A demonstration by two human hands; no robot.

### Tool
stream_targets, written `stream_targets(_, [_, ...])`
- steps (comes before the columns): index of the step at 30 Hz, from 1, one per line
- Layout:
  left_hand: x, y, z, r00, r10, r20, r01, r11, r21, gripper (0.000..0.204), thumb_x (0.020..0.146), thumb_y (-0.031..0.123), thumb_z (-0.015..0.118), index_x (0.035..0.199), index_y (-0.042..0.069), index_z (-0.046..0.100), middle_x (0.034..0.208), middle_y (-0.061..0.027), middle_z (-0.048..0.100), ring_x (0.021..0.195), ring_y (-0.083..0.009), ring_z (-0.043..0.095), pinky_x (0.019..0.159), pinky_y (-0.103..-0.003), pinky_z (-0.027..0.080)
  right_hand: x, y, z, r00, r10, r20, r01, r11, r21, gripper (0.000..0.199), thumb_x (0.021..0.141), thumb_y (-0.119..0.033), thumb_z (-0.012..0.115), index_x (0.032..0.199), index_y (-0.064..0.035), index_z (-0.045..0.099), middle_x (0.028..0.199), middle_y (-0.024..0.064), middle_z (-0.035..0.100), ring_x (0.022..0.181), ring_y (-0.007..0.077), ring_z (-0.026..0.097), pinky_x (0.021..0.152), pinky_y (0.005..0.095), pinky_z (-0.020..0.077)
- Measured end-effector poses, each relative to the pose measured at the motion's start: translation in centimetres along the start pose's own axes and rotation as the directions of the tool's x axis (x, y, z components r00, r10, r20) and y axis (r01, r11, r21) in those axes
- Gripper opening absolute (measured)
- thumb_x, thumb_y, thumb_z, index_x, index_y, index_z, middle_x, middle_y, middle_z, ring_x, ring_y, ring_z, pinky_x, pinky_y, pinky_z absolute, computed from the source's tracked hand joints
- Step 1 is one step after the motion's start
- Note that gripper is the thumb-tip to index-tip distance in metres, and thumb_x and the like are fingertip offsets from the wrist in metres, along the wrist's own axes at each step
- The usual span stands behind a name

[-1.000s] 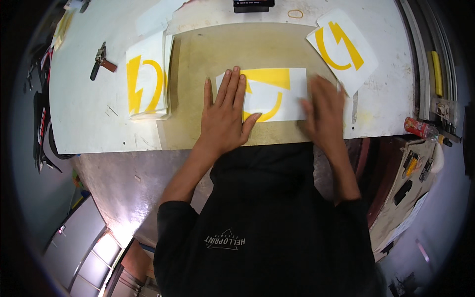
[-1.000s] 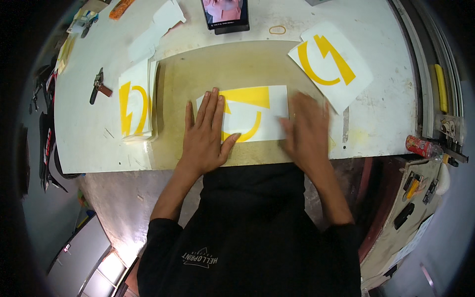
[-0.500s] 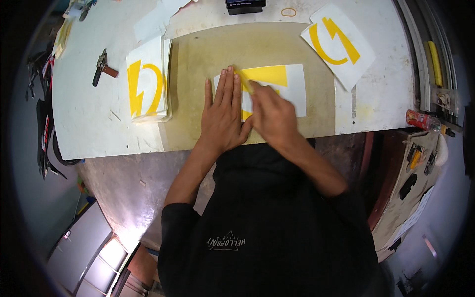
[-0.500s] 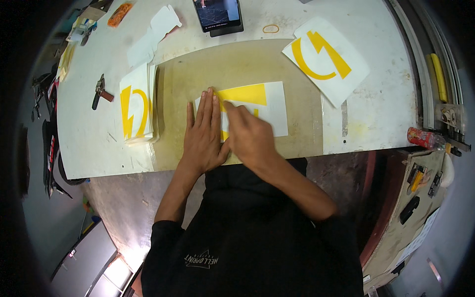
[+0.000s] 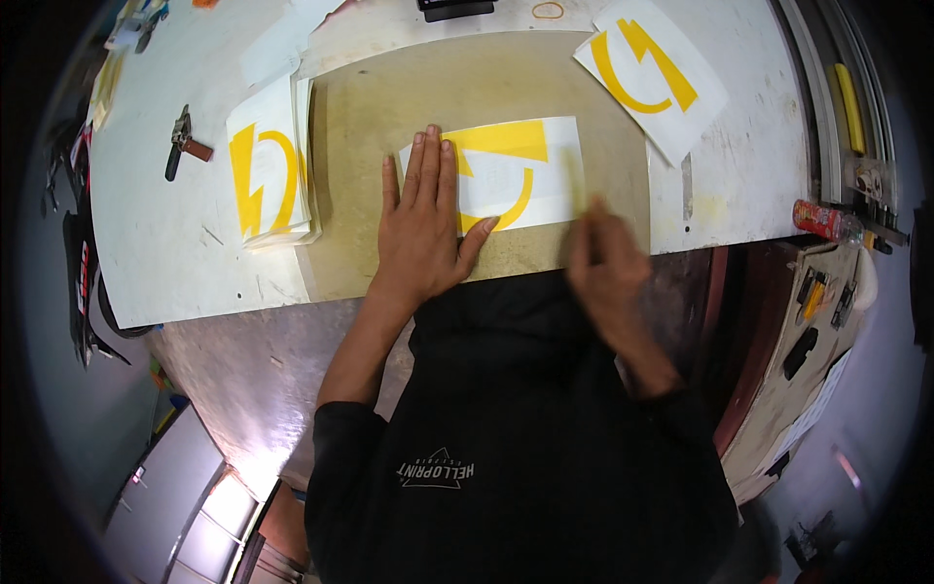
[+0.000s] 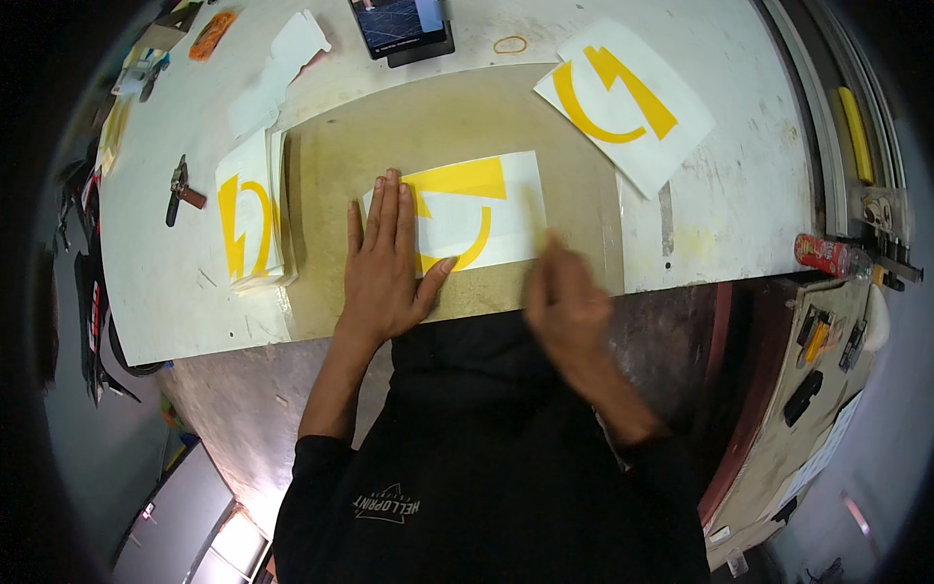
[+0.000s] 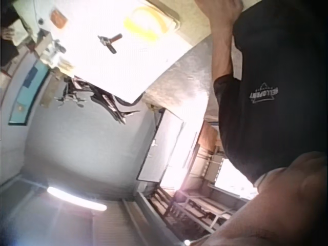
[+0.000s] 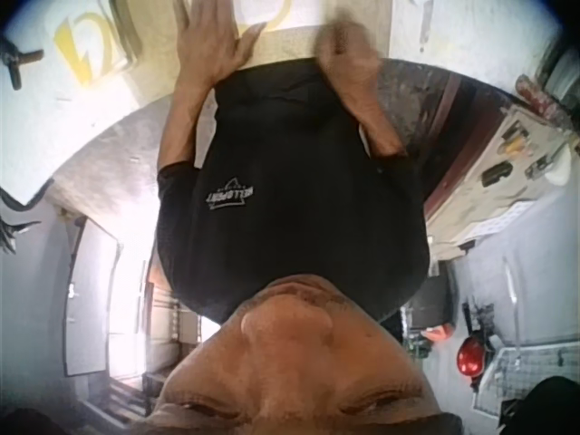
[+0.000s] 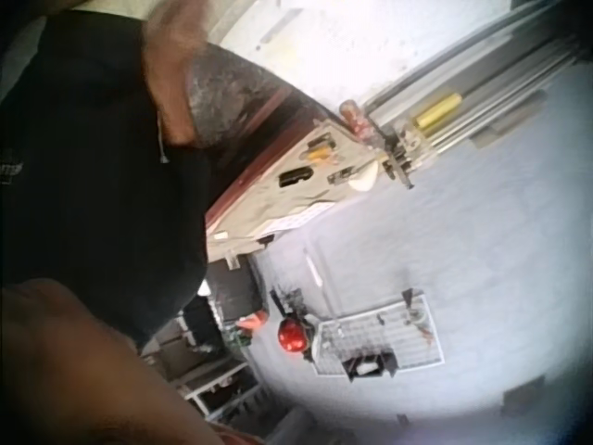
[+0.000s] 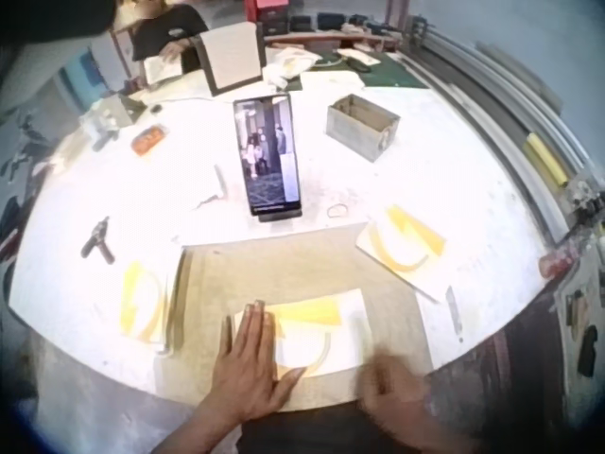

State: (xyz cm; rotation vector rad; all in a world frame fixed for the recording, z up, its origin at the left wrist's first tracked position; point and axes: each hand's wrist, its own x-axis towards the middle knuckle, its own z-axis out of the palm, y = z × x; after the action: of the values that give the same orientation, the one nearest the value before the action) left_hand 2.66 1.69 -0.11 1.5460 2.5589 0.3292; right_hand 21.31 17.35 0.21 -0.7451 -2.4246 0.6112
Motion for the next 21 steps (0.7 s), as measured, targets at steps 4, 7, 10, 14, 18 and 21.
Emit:
stream_targets(4, [-0.1, 1.0, 0.4, 0.983, -0.109, -0.146, 0.107, 0.994, -0.022, 0.092, 0.098, 0.058, 0.060, 0.157, -0.008, 0.034, 0.164, -0.0288, 0.033, 0.153, -0.0429, 0.031, 0.124, -0.061, 0.017, 0.9, 0.8, -2.4, 0.994, 0.074, -0.076, -0.070, 0.996, 0.056, 0.029, 0.090, 0.004, 0.073, 0.119, 0.0026, 0.070, 0.087, 0.0147, 0.072, 0.065, 0.0257, 0.071, 0.054, 0.0323, 0.0552])
stream_targets(7, [-1.2, 3.6, -0.6, 0.969, -0.215, -0.123, 0.218, 0.976, 0.014, 0.085, 0.095, 0.056, 0.068, 0.153, -0.002, 0.045, 0.154, -0.0250, 0.047, 0.140, -0.0405, 0.046, 0.119, -0.059, 0.027, 2.3, 0.9, -2.0, 0.992, -0.097, -0.078, 0.105, 0.990, 0.098, 0.031, 0.087, 0.008, 0.074, 0.117, 0.0029, 0.071, 0.093, 0.0168, 0.072, 0.073, 0.0298, 0.068, 0.064, 0.0361, 0.0539])
stream_targets(10, [-2.0, 5.0, -2.5, 0.976, -0.170, -0.136, 0.170, 0.985, -0.016, 0.073, 0.095, 0.053, 0.069, 0.147, 0.004, 0.055, 0.145, -0.0192, 0.056, 0.128, -0.0356, 0.054, 0.115, -0.056, 0.031, 4.3, 1.9, -1.0, 0.990, -0.134, -0.045, 0.140, 0.975, 0.175, 0.034, 0.084, 0.010, 0.073, 0.117, 0.0022, 0.071, 0.094, 0.0165, 0.071, 0.079, 0.0322, 0.065, 0.071, 0.0408, 0.0518])
stream_targets(14, [1.8, 1.2, -2.8, 0.979, -0.054, -0.199, -0.036, 0.906, -0.422, 0.069, 0.105, 0.059, 0.046, 0.148, 0.005, 0.055, 0.148, -0.0146, 0.058, 0.138, -0.0354, 0.050, 0.124, -0.057, 0.021, 6.8, 0.9, 0.6, 0.935, -0.336, 0.117, 0.288, 0.908, 0.303, 0.029, 0.087, 0.007, 0.074, 0.116, 0.0007, 0.073, 0.089, 0.0148, 0.071, 0.077, 0.0286, 0.066, 0.077, 0.0377, 0.0524])
stream_targets(18, [6.2, -2.8, -3.1, 0.988, 0.151, -0.012, -0.104, 0.620, -0.778, 0.073, 0.112, 0.057, 0.018, 0.147, 0.008, 0.058, 0.152, -0.0112, 0.058, 0.152, -0.0313, 0.039, 0.130, -0.055, 0.010, 6.6, 0.2, 3.2, 0.908, -0.384, 0.169, 0.320, 0.895, 0.312, 0.035, 0.082, 0.006, 0.074, 0.117, 0.0019, 0.073, 0.089, 0.0146, 0.067, 0.078, 0.0290, 0.063, 0.079, 0.0398, 0.0498])
stream_targets(21, [6.9, -4.3, -1.3, 0.966, 0.258, 0.024, -0.159, 0.664, -0.731, 0.068, 0.112, 0.055, 0.023, 0.145, 0.009, 0.061, 0.150, -0.0100, 0.061, 0.153, -0.0302, 0.038, 0.131, -0.055, 0.005, 2.7, -2.5, 2.6, 0.810, -0.525, 0.264, 0.368, 0.803, 0.468, 0.040, 0.077, 0.008, 0.074, 0.117, 0.0033, 0.073, 0.091, 0.0144, 0.066, 0.084, 0.0289, 0.063, 0.080, 0.0397, 0.0489])
